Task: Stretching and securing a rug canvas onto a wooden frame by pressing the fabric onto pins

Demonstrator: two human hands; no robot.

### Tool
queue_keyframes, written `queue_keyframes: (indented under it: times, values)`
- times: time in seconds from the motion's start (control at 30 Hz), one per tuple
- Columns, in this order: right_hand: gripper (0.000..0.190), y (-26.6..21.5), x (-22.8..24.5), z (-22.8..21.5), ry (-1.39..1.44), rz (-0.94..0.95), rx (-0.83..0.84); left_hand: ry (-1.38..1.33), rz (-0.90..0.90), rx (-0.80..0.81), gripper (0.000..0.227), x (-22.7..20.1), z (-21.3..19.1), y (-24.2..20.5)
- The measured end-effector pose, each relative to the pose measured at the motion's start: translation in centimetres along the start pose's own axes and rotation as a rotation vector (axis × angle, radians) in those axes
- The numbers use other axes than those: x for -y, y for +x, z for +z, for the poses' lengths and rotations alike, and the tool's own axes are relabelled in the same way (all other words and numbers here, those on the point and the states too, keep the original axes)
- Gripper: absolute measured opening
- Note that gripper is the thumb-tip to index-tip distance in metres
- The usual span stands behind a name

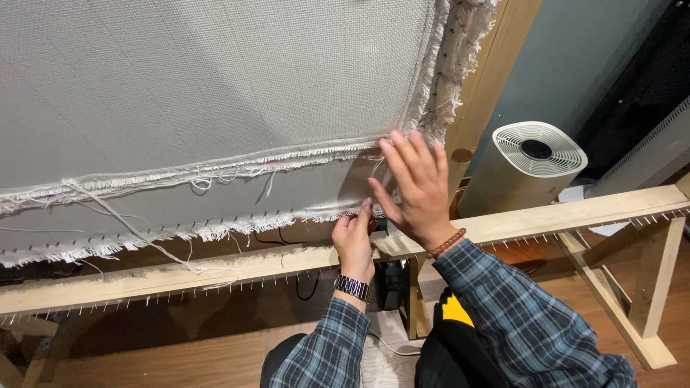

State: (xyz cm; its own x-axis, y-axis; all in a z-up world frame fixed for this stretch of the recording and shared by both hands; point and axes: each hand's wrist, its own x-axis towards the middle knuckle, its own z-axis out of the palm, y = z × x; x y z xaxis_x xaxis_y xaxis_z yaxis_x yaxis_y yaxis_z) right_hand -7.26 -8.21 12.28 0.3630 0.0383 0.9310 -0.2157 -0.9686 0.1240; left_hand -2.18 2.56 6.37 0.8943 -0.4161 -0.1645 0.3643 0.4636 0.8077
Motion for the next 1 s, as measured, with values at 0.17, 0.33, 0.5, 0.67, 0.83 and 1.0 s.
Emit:
queue_keyframes:
  times: [0.17, 0.33, 0.5, 0.67, 0.83, 1.0]
  values:
    - [0.023, -5.5, -1.6, -0.4, 0.333, 0.431, -0.012, 0.053, 0.009, -0.006, 0.044, 2.8, -1.7, 2.3]
    - [0.013, -7.5, -0.8, -0.1, 0.484, 0.629, 0.163, 0.075, -0.01, 0.013, 0.043, 2.8, -1.6, 2.6]
    - [0.018, -6.9, -0.5, 0.0, 0.376, 0.334, 0.116, 0.096, -0.004, -0.022, 0.049, 4.4, -1.0, 4.0]
    - [0.018, -7.0, -1.2, 0.6, 0.377, 0.222, 0.131, 0.124, 0.006, -0.026, 0.051, 5.5, -1.4, 4.8]
    - [0.014, -7.2, -1.8, 1.2, 0.36, 0.129, 0.141, 0.151, 0.047, -0.002, 0.048, 5.2, -1.8, 4.6]
    - [0.01, -7.5, -2.6, 1.5, 0.353, 0.057, 0.139, 0.176, 0.094, -0.008, 0.044, 5.8, -2.3, 4.6]
